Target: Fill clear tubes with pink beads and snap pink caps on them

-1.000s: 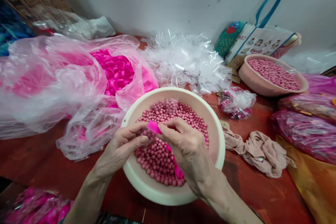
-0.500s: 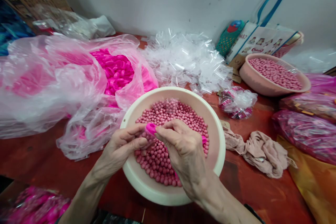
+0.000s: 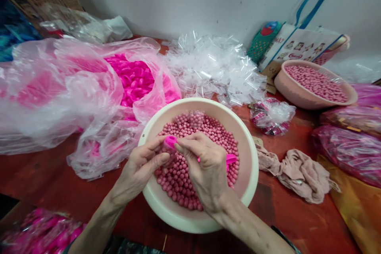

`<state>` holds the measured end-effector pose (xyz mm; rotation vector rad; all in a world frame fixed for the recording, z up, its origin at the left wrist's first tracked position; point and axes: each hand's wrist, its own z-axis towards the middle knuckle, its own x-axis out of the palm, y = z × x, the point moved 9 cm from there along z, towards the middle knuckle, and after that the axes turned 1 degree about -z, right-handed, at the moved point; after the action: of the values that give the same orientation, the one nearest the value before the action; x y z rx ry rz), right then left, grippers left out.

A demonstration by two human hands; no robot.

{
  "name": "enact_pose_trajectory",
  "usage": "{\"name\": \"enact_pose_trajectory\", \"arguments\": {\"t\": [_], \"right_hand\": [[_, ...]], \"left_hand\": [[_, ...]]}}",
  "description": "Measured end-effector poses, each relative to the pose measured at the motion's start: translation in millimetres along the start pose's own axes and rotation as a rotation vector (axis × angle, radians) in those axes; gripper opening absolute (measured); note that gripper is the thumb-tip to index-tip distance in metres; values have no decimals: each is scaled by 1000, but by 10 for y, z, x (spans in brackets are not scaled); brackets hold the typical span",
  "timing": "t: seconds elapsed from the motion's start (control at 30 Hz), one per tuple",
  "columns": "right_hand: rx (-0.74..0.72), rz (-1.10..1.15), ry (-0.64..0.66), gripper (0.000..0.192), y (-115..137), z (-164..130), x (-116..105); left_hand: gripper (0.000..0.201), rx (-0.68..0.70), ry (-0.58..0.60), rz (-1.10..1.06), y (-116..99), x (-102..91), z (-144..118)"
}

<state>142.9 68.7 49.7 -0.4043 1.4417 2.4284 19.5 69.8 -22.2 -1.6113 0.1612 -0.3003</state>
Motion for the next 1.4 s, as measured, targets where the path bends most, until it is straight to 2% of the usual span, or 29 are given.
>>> {"name": "enact_pose_trajectory", "arguments": {"t": [0.1, 0.27, 0.37, 0.5, 0.63, 0.8, 0.87, 1.03, 1.13, 1.27, 1.33, 1.4], "right_hand": [[7, 1, 4, 22, 25, 23, 33], [-97, -160, -32, 23, 193, 14, 102], [-58, -83, 66, 22, 133, 40, 110], [55, 34, 186, 25, -11, 78, 46], [81, 5, 149, 27, -18, 51, 54], [-155, -226, -42, 36, 220, -83, 136], [-187, -268, -59, 36, 235, -96, 141], [-78, -121, 22, 25, 130, 27, 67], [-88, -143, -36, 27, 167, 24, 53], [-166, -243, -106, 31, 249, -61, 109], [-124, -216, -75, 29, 200, -52, 96], [-15, -129, 9, 25, 88, -6, 70]], "left_hand": [[29, -21, 3, -44, 14, 9, 14], [27, 25, -31, -227, 24, -26, 5], [32, -10, -45, -359, 75, -29, 0], [34, -51, -69, -432, 94, -30, 12], [33, -75, -81, -416, 91, -24, 14], [34, -45, -130, -425, 84, -64, -10], [34, -54, -138, -422, 97, -73, -8], [35, -141, -58, -418, 148, -2, 29], [33, -156, -20, -439, 145, 37, 29], [31, -123, -53, -500, 115, 18, 5], [33, -129, -50, -483, 115, 24, 2], [36, -134, -46, -425, 109, 28, 12]]}}
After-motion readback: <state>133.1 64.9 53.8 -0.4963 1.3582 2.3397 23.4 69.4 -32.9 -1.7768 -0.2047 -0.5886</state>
